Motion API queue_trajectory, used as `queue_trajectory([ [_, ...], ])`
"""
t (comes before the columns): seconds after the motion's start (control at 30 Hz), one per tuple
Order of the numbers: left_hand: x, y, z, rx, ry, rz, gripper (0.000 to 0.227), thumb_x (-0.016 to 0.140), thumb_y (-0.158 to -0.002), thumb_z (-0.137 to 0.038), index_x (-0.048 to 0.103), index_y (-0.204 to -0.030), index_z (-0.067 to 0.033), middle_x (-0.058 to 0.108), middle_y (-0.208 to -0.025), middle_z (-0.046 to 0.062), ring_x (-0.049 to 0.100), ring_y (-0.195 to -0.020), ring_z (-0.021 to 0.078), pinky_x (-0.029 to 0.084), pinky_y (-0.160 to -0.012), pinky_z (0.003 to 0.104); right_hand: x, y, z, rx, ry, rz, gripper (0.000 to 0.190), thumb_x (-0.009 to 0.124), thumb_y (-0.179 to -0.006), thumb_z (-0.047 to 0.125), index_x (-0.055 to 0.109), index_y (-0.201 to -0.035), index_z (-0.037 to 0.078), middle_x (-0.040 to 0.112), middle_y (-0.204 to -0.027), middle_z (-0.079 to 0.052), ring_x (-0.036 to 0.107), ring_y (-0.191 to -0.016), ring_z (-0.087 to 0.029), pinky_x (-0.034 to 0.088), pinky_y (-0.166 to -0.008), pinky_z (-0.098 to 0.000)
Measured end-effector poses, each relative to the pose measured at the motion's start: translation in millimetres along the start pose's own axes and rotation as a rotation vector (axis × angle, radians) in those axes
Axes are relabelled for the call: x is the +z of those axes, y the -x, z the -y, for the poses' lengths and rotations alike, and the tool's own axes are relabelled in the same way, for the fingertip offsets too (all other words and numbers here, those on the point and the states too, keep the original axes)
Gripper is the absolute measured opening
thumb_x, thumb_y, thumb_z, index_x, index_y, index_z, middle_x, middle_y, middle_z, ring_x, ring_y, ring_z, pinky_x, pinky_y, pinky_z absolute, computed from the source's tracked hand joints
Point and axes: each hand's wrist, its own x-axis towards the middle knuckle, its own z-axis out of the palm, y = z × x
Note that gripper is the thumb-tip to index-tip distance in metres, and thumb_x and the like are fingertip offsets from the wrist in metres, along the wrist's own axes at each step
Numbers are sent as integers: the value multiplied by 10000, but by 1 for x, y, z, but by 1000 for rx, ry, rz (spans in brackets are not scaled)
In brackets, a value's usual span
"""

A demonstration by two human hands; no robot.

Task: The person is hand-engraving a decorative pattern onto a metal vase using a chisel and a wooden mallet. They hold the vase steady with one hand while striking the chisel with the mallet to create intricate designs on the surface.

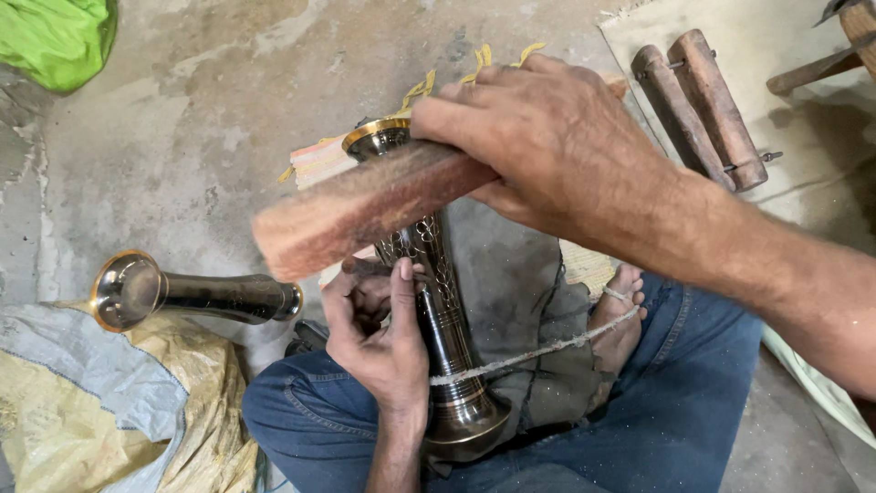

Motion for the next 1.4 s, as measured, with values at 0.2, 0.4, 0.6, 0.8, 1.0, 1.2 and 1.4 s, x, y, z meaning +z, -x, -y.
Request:
queue_trajectory([
  [0.2, 0, -2, -7, 73, -58, 23, 261, 773, -957, -9, 600, -1142, 55, 755, -920, 92, 718, -805, 101, 582, -757, 236, -12, 0, 13, -99, 432, -5, 355, 768, -934, 119, 615, -1250, 173, 742, -1076, -45, 706, -1061, -233, 514, -905, -480],
  [0.4, -3, -12, -8, 50, -68, 113, 255, 788, -944, -24, 622, -1127, 35, 760, -857, 76, 724, -772, 95, 584, -748, 233, -11, 6, 9, -20, 454, 83, 214, 748, -966, 149, 635, -1148, 152, 742, -1026, -31, 707, -1030, -212, 501, -895, -468],
  [0.6, -6, -22, -11, 53, -127, 223, 254, 793, -932, -32, 622, -1113, 17, 772, -834, 73, 732, -769, 100, 581, -740, 247, -7, 14, 1, 5, 378, 50, 377, 752, -883, 71, 621, -1235, 97, 732, -936, -88, 716, -928, -276, 520, -792, -489],
  [0.8, -5, -29, -17, 40, -156, 278, 272, 797, -924, -50, 622, -1121, 18, 769, -815, 59, 740, -753, 85, 588, -715, 243, 0, 18, -7, 39, 306, 31, 298, 752, -862, 47, 627, -1128, 94, 746, -994, -85, 733, -885, -269, 534, -767, -481],
  [1.0, -4, -38, -26, 90, -227, 376, 259, 815, -914, -85, 671, -1112, 1, 760, -784, 43, 704, -719, 71, 594, -684, 248, 3, 25, -14, 71, 236, 25, 330, 769, -788, 70, 616, -1081, 65, 730, -916, -114, 725, -867, -331, 539, -732, -500],
  [1.2, -2, -51, -39, 33, -268, 518, 345, 802, -898, -124, 695, -1212, -29, 761, -767, 51, 714, -692, 78, 601, -646, 261, 13, 44, -25, 133, 37, 16, 356, 777, -777, 67, 611, -1091, 43, 702, -824, -128, 712, -831, -347, 546, -716, -492],
  [1.4, 4, -59, -45, 44, -398, 627, 331, 810, -894, -180, 695, -1171, -39, 777, -804, 80, 758, -708, 116, 610, -624, 299, 33, 61, -34, 286, -43, 51, 283, 775, -782, 45, 634, -1026, 71, 693, -744, -117, 714, -748, -293, 541, -655, -457],
])
